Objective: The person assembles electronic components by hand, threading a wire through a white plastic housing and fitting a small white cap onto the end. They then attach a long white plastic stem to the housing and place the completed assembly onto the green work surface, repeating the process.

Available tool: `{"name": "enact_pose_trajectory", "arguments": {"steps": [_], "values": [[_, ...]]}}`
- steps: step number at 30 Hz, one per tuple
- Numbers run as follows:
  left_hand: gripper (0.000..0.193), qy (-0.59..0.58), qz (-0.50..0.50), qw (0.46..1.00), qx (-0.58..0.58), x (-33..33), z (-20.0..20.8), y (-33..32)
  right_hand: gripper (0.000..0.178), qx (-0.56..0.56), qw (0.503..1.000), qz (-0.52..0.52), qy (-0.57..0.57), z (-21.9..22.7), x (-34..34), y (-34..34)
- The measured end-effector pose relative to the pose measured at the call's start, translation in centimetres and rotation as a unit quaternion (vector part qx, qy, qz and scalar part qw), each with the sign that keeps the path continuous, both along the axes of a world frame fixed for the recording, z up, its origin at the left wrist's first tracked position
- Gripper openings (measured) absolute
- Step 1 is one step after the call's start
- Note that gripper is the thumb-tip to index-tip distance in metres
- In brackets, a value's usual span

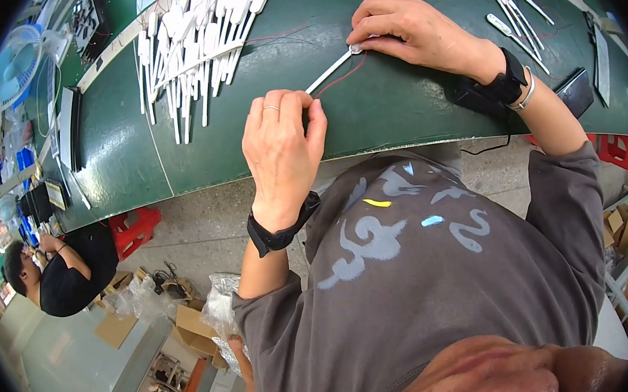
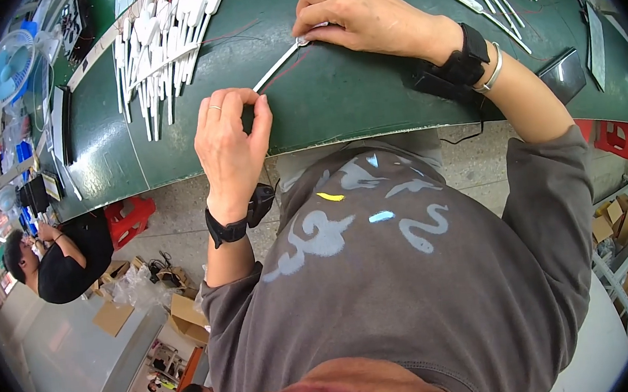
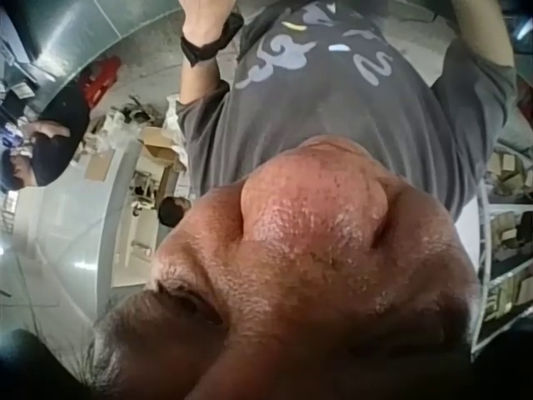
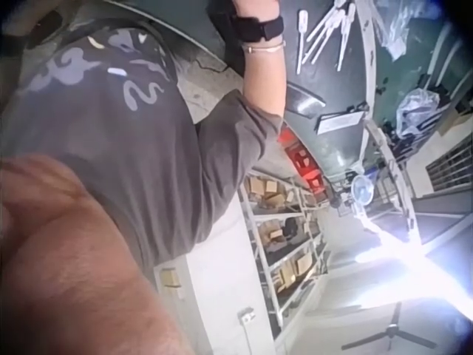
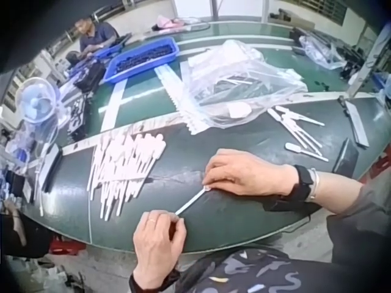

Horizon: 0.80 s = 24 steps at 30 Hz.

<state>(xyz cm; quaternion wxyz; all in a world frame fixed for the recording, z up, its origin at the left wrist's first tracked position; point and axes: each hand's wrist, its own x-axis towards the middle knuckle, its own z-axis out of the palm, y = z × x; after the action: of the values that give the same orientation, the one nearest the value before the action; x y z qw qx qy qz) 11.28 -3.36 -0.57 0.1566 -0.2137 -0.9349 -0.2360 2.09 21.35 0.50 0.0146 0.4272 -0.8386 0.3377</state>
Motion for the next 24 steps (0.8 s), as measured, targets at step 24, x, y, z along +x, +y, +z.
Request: {"name": "enact_pose_trajectory", "arguments": {"steps": [24], "values": [[0.010, -0.078, 0.065, 0.994, 0.032, -0.8, -0.3, -1.5, 0.014, 0.015, 1.000, 0.003, -0.002, 0.3, 0.2, 0.0]]}}
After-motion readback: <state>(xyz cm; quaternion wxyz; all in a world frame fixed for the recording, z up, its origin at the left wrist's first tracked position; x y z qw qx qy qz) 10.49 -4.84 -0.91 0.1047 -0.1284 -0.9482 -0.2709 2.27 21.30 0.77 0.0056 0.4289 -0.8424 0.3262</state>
